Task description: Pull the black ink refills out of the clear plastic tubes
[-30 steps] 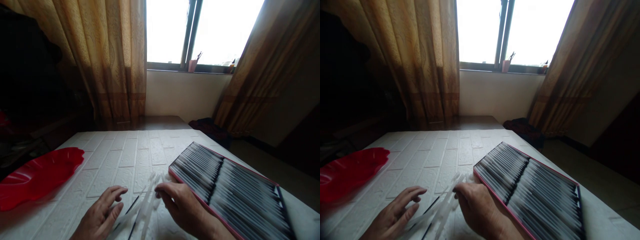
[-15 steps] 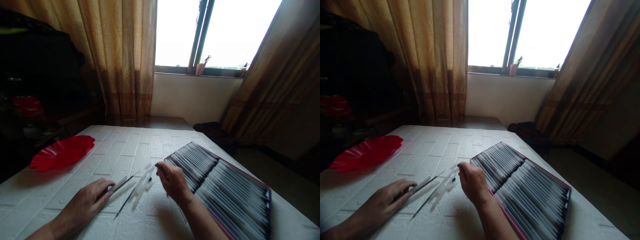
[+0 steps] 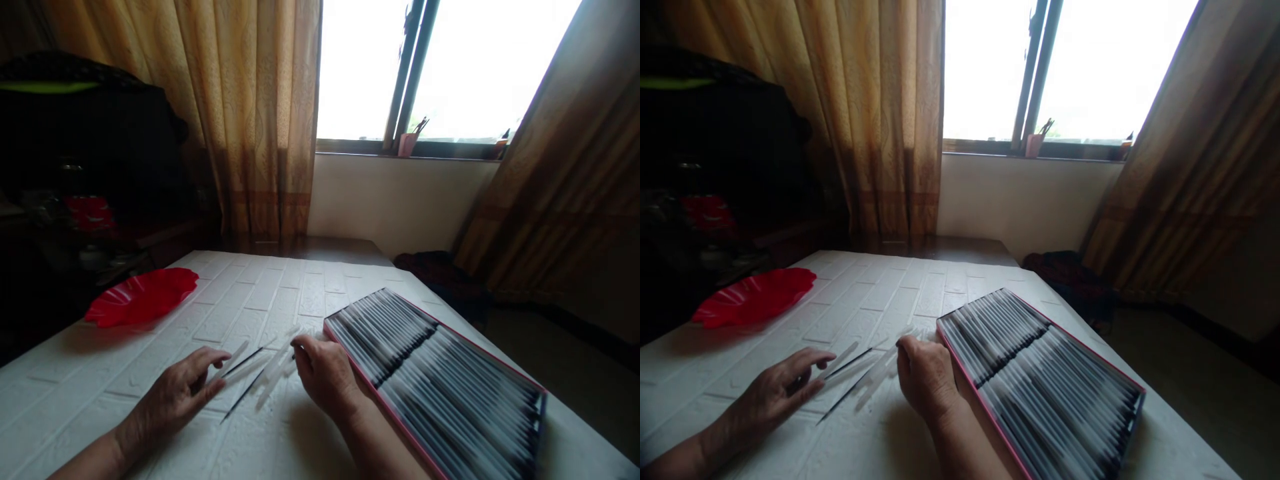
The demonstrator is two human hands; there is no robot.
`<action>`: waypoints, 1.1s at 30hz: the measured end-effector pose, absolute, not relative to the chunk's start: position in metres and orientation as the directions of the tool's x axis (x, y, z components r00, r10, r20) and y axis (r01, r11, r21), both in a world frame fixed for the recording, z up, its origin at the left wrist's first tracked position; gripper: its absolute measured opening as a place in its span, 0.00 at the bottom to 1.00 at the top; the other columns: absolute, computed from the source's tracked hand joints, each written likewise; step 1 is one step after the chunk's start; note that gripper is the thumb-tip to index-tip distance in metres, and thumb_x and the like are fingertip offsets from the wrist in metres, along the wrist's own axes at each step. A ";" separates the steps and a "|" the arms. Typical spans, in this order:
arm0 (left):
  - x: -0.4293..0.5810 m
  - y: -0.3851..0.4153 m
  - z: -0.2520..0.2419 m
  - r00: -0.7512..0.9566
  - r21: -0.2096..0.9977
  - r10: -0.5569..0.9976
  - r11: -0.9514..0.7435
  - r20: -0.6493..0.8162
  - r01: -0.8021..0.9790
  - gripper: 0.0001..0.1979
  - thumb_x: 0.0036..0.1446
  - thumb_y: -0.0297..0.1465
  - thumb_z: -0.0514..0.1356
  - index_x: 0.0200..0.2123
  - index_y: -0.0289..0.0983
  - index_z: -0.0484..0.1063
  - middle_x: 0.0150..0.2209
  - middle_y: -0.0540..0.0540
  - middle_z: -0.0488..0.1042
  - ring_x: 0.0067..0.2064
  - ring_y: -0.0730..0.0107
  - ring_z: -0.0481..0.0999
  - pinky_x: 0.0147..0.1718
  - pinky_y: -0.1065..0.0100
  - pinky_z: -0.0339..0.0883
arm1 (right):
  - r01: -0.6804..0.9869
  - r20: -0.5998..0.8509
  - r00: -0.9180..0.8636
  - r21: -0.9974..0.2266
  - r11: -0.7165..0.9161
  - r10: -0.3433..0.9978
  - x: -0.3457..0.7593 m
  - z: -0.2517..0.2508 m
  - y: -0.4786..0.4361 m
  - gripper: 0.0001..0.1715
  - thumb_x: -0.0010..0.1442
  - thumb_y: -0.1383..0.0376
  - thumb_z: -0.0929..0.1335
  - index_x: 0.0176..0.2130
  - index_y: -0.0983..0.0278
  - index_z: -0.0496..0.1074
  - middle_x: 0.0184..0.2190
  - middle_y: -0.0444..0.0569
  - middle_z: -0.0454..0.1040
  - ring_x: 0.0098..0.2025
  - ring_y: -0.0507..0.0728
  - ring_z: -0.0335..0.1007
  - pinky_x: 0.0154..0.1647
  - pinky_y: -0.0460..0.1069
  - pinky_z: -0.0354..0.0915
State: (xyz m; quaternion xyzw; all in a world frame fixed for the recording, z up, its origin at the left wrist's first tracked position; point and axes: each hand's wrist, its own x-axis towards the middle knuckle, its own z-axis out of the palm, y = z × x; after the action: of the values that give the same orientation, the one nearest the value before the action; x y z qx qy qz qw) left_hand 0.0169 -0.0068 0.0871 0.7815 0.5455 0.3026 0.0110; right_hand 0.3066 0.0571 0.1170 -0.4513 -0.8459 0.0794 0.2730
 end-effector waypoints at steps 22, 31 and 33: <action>0.071 0.014 0.099 0.356 0.236 0.810 -0.501 0.466 0.833 0.19 0.69 0.45 0.52 0.53 0.43 0.75 0.49 0.45 0.81 0.44 0.62 0.85 0.43 0.69 0.79 | 0.817 0.392 -0.355 -0.311 0.486 0.849 0.319 0.134 0.064 0.15 0.70 0.69 0.63 0.49 0.59 0.77 0.45 0.49 0.83 0.45 0.57 0.79 0.43 0.46 0.64; 0.074 0.015 0.095 0.333 0.225 0.827 -0.467 0.454 0.855 0.17 0.69 0.43 0.52 0.50 0.44 0.76 0.48 0.45 0.82 0.45 0.62 0.85 0.43 0.67 0.78 | 0.938 0.339 -0.149 -0.249 0.241 0.929 0.348 0.136 0.078 0.16 0.71 0.59 0.65 0.36 0.61 0.80 0.37 0.52 0.83 0.37 0.60 0.79 0.32 0.49 0.59; 0.074 0.014 0.096 0.332 0.226 0.830 -0.465 0.449 0.856 0.18 0.69 0.43 0.52 0.50 0.44 0.76 0.48 0.45 0.82 0.45 0.62 0.85 0.43 0.67 0.78 | 0.943 0.333 -0.148 -0.237 0.235 0.931 0.346 0.134 0.077 0.16 0.72 0.59 0.65 0.38 0.61 0.80 0.39 0.52 0.82 0.38 0.60 0.80 0.32 0.49 0.59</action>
State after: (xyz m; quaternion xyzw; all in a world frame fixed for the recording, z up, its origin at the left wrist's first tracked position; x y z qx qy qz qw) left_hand 0.0745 0.0143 0.0957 0.8157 0.5167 0.2590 -0.0253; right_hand 0.3461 0.0770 0.1342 -0.6183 -0.7577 -0.0138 0.2084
